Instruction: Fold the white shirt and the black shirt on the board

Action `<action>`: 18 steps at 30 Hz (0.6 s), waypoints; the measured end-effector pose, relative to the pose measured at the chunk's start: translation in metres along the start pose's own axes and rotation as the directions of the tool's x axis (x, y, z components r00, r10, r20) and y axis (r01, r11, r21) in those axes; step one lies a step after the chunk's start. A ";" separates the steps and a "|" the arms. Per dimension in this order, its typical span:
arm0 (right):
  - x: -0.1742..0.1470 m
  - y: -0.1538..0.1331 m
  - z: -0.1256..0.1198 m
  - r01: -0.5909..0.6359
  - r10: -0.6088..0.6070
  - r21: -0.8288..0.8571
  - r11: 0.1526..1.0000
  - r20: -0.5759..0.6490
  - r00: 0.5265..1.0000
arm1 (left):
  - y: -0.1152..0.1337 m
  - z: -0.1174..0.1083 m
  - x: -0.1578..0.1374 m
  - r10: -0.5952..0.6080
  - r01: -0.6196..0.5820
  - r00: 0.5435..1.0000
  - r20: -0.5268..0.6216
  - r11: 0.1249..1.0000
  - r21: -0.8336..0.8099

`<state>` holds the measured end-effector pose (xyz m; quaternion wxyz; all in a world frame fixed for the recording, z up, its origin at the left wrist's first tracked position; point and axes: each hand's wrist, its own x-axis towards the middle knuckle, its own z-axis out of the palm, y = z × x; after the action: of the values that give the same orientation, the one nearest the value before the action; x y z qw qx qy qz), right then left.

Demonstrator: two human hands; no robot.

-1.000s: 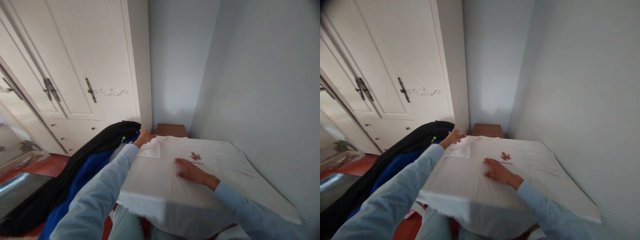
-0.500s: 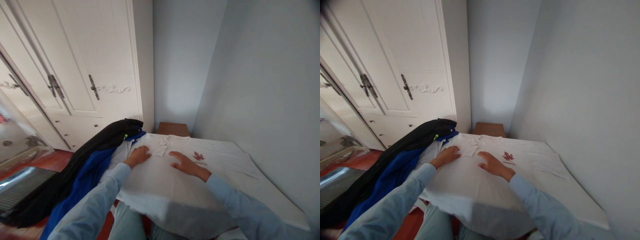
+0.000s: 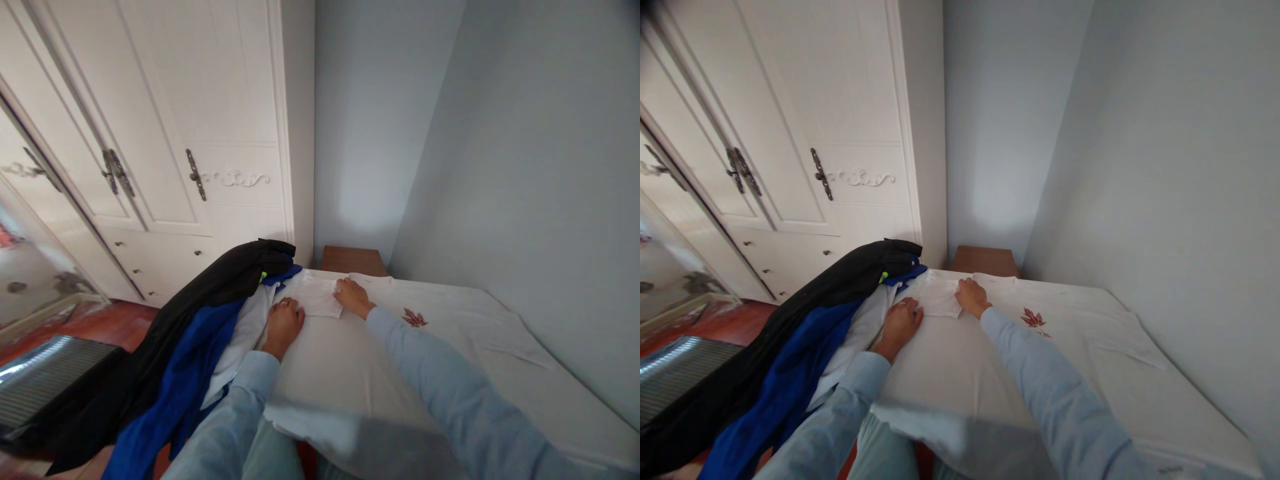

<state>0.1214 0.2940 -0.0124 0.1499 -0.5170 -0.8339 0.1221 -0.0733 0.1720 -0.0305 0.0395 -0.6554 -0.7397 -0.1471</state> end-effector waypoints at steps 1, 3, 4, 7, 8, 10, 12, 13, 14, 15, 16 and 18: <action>0.004 0.005 -0.001 -0.031 0.031 0.020 0.999 -0.010 0.999 | -0.001 0.000 0.000 -0.009 0.009 1.000 -0.005 1.000 -0.006; 0.011 0.017 -0.004 -0.094 0.096 0.072 0.993 -0.024 0.995 | -0.002 0.001 0.001 -0.027 0.026 1.000 -0.014 0.999 -0.021; 0.013 0.022 -0.005 -0.126 0.129 0.097 0.987 -0.028 0.991 | -0.003 0.002 0.002 -0.034 0.034 0.999 -0.018 0.999 -0.029; 0.013 0.033 -0.007 -0.189 0.195 0.154 0.970 -0.026 0.980 | -0.004 0.004 0.003 -0.039 0.038 0.999 -0.021 0.998 -0.058; 0.011 0.033 -0.006 -0.188 0.194 0.165 0.968 -0.026 0.981 | -0.004 0.004 0.003 -0.036 0.034 0.999 -0.021 0.997 -0.067; 0.008 0.030 -0.002 -0.158 0.165 0.183 0.970 -0.026 0.986 | -0.004 0.005 0.003 -0.025 0.024 1.000 -0.018 0.996 -0.081; 0.006 0.021 0.004 -0.119 0.127 0.201 0.972 -0.026 0.992 | -0.004 0.005 0.003 -0.015 0.014 1.000 -0.017 0.996 -0.089; 0.006 0.016 0.006 -0.107 0.115 0.215 0.971 -0.027 0.993 | -0.005 0.004 0.003 -0.010 0.008 1.000 -0.017 0.996 -0.092; 0.007 0.011 0.008 -0.103 0.113 0.233 0.967 -0.030 0.993 | -0.005 0.004 0.002 -0.005 0.003 1.000 -0.017 0.996 -0.093; 0.008 0.006 0.009 -0.107 0.119 0.257 0.960 -0.033 0.992 | -0.005 0.004 0.002 -0.002 0.000 1.000 -0.018 0.995 -0.095; 0.011 0.003 0.009 -0.116 0.132 0.289 0.950 -0.037 0.991 | -0.005 0.004 0.002 0.000 -0.002 1.000 -0.020 0.995 -0.096; 0.017 -0.001 0.006 -0.143 0.169 0.376 0.915 -0.037 0.985 | -0.005 0.005 0.002 -0.004 0.001 1.000 -0.028 0.995 -0.100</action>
<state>0.1115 0.3082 -0.0157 0.2638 -0.5480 -0.7459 0.2717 -0.0780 0.1745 -0.0354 0.0169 -0.6535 -0.7316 -0.1935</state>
